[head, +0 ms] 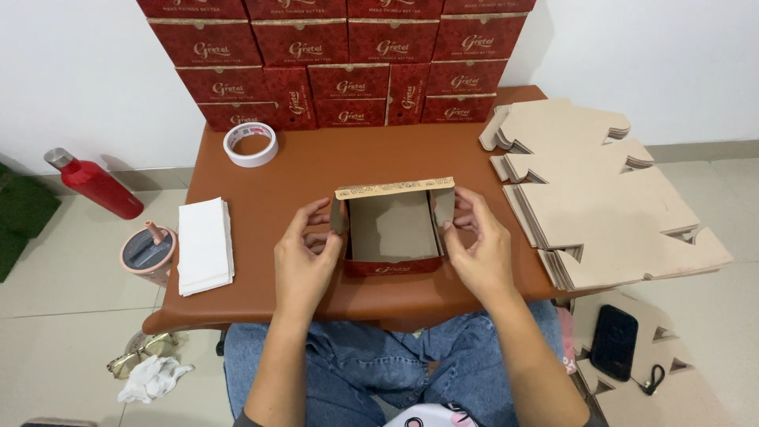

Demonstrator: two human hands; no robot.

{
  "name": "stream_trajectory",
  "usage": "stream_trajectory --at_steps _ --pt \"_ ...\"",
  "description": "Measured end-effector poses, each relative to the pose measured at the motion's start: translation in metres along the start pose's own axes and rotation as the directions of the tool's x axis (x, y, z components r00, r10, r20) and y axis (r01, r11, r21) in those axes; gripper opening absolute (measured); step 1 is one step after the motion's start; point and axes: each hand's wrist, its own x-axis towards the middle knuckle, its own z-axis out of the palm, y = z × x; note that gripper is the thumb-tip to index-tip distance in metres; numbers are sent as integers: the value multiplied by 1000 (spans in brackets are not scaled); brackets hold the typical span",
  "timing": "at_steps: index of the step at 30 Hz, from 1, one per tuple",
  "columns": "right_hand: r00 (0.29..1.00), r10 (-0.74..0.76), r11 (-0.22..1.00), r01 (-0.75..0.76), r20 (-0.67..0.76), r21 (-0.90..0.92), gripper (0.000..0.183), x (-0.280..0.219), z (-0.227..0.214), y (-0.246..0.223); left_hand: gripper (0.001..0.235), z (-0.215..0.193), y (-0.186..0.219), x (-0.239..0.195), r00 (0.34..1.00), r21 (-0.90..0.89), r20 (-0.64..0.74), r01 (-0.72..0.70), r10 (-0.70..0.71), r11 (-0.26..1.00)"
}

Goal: Folding pre-cut cardboard sheets into small decorative boxes, inserting a white paper liner, and closing the lid.

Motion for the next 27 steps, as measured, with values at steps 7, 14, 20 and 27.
stream_trajectory --at_steps 7,14,20,27 --pt "1000 19 1000 -18 13 -24 55 1 0 9 48 -2 0 0 1000 24 -3 24 -24 999" --pt "958 -277 953 263 -81 -147 31 37 1 27 31 0 -18 26 908 340 -132 -336 398 878" --pt "888 -454 881 436 -69 -182 20 69 11 -1 33 -25 -9 11 865 228 -142 -445 481 866" --pt "841 -540 836 535 -9 -121 15 13 40 -61 18 -119 -56 -43 796 751 -335 -98 504 653"
